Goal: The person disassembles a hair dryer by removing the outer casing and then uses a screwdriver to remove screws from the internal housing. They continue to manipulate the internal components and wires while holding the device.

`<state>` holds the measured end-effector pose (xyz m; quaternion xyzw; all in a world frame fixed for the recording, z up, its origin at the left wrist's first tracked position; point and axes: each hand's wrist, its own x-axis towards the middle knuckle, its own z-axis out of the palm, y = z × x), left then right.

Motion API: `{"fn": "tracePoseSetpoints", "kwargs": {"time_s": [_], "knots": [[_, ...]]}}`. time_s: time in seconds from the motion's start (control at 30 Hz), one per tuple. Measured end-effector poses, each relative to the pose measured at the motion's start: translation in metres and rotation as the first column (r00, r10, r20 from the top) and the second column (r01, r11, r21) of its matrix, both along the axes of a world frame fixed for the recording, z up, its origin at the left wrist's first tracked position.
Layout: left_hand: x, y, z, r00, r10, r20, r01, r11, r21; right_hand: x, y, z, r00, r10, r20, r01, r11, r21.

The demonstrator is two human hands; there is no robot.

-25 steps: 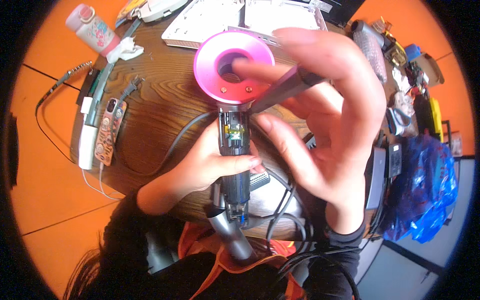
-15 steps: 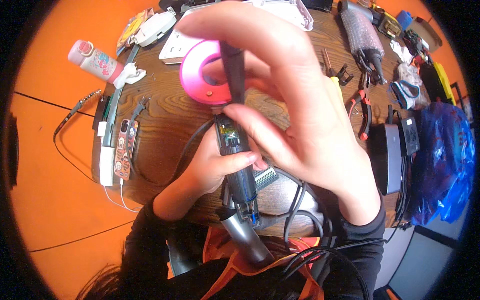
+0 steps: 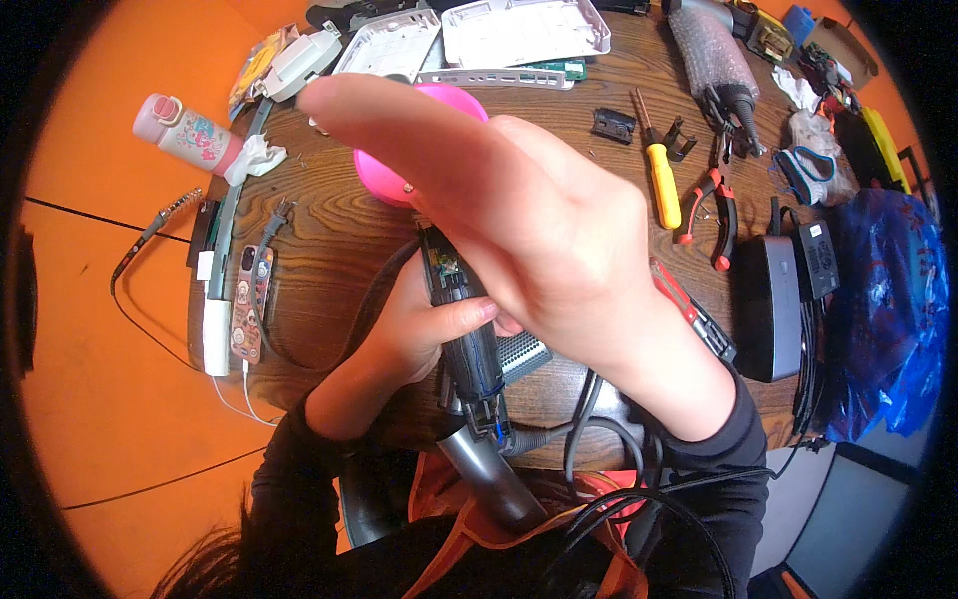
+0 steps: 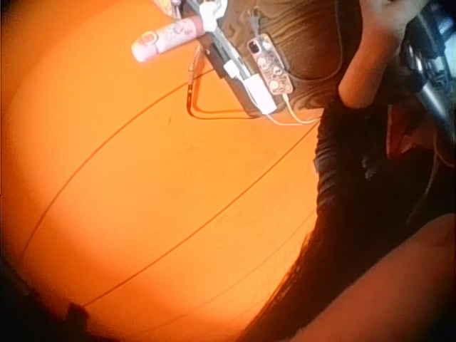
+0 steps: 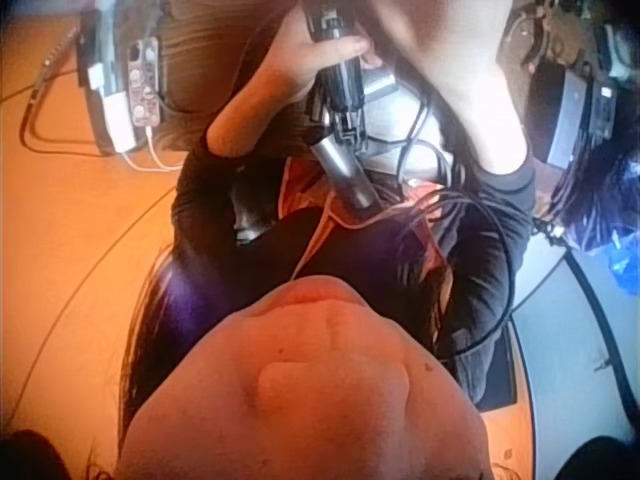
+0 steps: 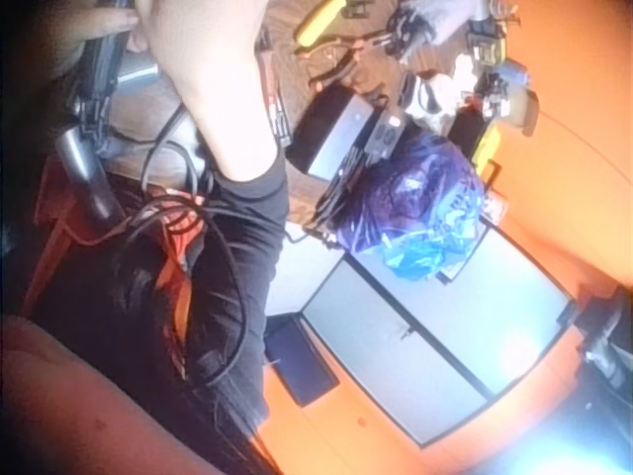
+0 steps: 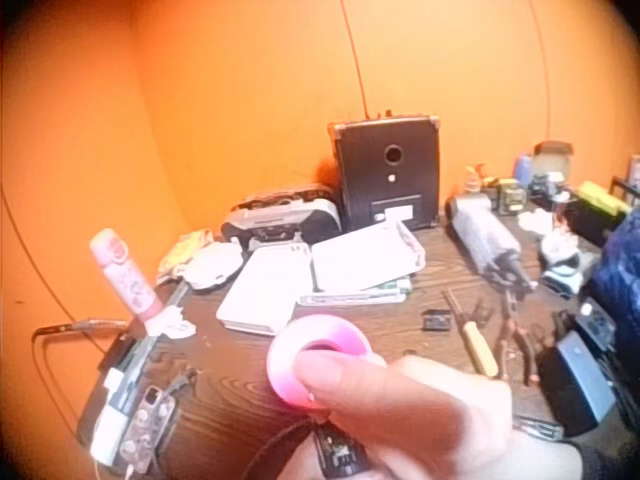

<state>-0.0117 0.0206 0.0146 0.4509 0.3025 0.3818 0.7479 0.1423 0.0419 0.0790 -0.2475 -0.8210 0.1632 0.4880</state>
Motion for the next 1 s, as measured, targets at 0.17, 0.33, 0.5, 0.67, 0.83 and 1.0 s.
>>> {"fn": "tracePoseSetpoints", "kwargs": {"time_s": [0.17,0.33,0.5,0.67,0.83,1.0], "knots": [[-0.004,-0.002,0.002,0.998,0.016,-0.057,-0.018,0.999,-0.044,0.002,0.012,0.001,0.996,0.071,-0.062,-0.07,0.997,0.023],[-0.003,0.001,-0.002,0.997,0.021,0.07,-0.015,0.996,-0.082,0.0,0.004,-0.002,0.994,-0.078,0.073,0.065,0.985,0.16],[-0.002,0.0,-0.003,0.999,0.044,0.033,-0.04,0.993,-0.113,0.001,0.01,0.0,0.997,0.081,-0.002,-0.081,0.996,0.023],[-0.006,0.002,-0.002,1.0,0.013,-0.026,-0.015,0.998,-0.067,-0.006,0.006,0.007,0.976,0.088,-0.2,-0.08,0.996,0.045],[-0.006,0.003,0.0,0.999,-0.004,-0.037,0.002,0.999,-0.052,0.0,0.006,0.011,1.0,-0.008,0.013,0.009,0.999,-0.031],[-0.004,0.001,0.002,0.998,0.027,-0.061,-0.026,0.999,0.023,0.003,0.006,0.003,0.999,0.025,0.048,-0.03,0.994,0.107]]}}
